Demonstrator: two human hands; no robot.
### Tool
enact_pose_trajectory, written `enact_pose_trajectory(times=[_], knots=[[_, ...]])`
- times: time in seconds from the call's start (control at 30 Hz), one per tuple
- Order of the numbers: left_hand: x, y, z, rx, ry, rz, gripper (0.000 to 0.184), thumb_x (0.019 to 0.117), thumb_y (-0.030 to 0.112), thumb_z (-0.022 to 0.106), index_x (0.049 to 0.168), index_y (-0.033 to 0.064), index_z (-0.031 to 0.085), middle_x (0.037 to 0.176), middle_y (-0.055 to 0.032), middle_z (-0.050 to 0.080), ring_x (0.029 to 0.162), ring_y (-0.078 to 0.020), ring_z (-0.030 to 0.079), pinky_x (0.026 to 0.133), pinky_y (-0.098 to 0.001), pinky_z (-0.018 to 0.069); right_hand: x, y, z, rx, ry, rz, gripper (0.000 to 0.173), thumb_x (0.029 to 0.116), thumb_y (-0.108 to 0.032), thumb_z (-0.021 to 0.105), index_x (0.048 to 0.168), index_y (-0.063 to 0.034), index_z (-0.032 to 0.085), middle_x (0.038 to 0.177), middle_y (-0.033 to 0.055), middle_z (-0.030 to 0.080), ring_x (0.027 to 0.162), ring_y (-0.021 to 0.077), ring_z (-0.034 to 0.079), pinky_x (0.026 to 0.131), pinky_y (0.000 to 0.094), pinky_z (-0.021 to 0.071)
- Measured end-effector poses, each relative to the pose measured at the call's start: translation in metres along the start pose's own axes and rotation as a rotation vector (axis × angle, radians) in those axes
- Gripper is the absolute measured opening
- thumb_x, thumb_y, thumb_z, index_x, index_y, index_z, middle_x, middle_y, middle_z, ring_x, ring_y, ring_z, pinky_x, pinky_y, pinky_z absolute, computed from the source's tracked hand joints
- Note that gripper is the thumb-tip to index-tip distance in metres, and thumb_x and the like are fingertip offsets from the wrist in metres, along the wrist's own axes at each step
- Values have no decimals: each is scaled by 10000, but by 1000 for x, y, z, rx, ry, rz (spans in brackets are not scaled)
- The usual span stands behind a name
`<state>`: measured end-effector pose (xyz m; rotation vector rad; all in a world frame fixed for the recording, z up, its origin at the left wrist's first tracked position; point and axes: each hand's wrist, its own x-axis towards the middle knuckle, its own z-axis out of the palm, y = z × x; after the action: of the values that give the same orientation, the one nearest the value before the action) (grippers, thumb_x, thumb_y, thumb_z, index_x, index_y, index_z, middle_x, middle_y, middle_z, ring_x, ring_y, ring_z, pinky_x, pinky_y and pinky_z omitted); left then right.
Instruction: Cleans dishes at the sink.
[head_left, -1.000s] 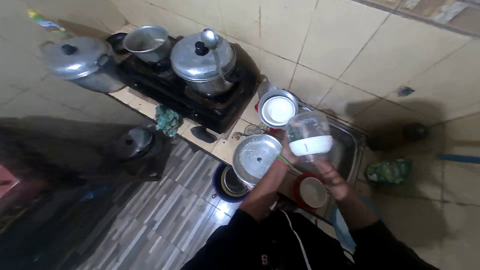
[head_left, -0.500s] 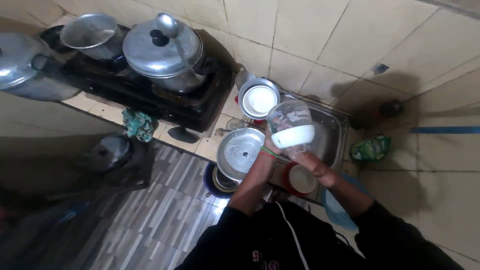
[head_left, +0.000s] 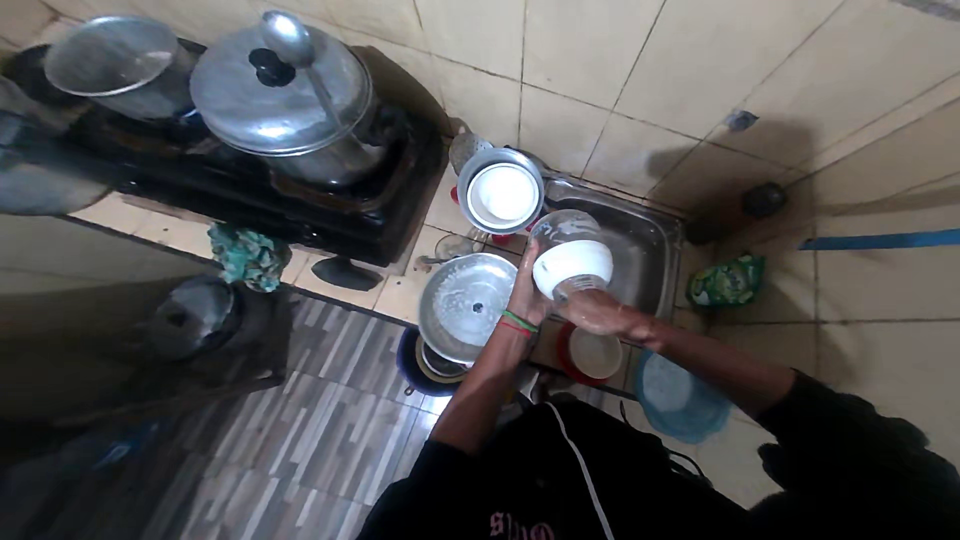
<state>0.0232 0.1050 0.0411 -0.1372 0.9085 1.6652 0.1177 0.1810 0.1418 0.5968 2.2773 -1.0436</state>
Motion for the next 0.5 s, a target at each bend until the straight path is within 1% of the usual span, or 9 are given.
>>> enact_pose_trajectory(times=[0.07,0.13,0.2,0.27,0.3,0.33,0.4,0.43,0.5], knots=[[1,-1,0,-6,-4,3,591,970,689,450,1301,218,585,1098,-53,706,951,-205,702,735,-400,610,0,1,-10,0,-119,27,337,1075,-134,470,1324,74,561,1244,296,604,1177,381,581,1019,532,434],[-4,-2,6,59,-2,66,549,999,651,432,1300,218,584,1085,-32,708,927,-173,701,734,-374,610,9,13,-7,38,-100,1,324,1042,-206,556,1209,59,638,1140,262,648,1093,357,615,965,554,458],[-6,-5,9,63,-40,150,534,984,662,452,1319,272,597,1102,17,715,945,-121,700,768,-337,609,11,19,4,269,66,-19,288,973,-293,682,1062,-21,712,983,106,690,943,174,633,893,408,504],[0,-8,13,-75,-104,199,534,984,689,424,1251,279,639,1083,36,723,953,-99,701,769,-314,609,7,12,11,716,294,-85,152,899,-124,748,971,5,715,856,45,695,815,82,637,808,287,533],[5,-10,15,-171,-151,187,566,966,724,408,1220,279,648,1075,30,727,954,-109,706,758,-324,613,7,9,15,1033,409,-179,80,883,-19,697,957,12,694,833,35,701,786,75,653,773,265,558],[8,-12,17,-242,-211,160,633,938,779,383,1244,284,635,1107,25,721,985,-123,703,776,-339,615,9,7,16,1327,494,-296,132,921,-26,616,1047,-28,657,927,31,698,866,92,663,815,292,571],[10,-13,25,-284,-271,90,738,885,848,369,1285,272,600,1135,3,714,1003,-150,704,783,-355,617,10,-5,7,1660,657,-397,234,966,-200,550,1192,-167,602,1094,3,675,1012,109,662,871,335,574],[10,-9,30,-252,-277,63,738,895,844,342,1285,266,584,1122,3,714,989,-147,705,776,-346,616,11,-8,4,1652,729,-391,250,972,-228,547,1215,-187,594,1117,-2,666,1032,108,656,876,338,570],[10,5,35,-155,-237,36,720,923,815,327,1289,242,566,1103,-10,712,968,-157,704,766,-354,614,17,2,10,1243,875,-320,168,925,-117,574,1086,-108,620,945,7,663,867,79,648,753,280,562]])
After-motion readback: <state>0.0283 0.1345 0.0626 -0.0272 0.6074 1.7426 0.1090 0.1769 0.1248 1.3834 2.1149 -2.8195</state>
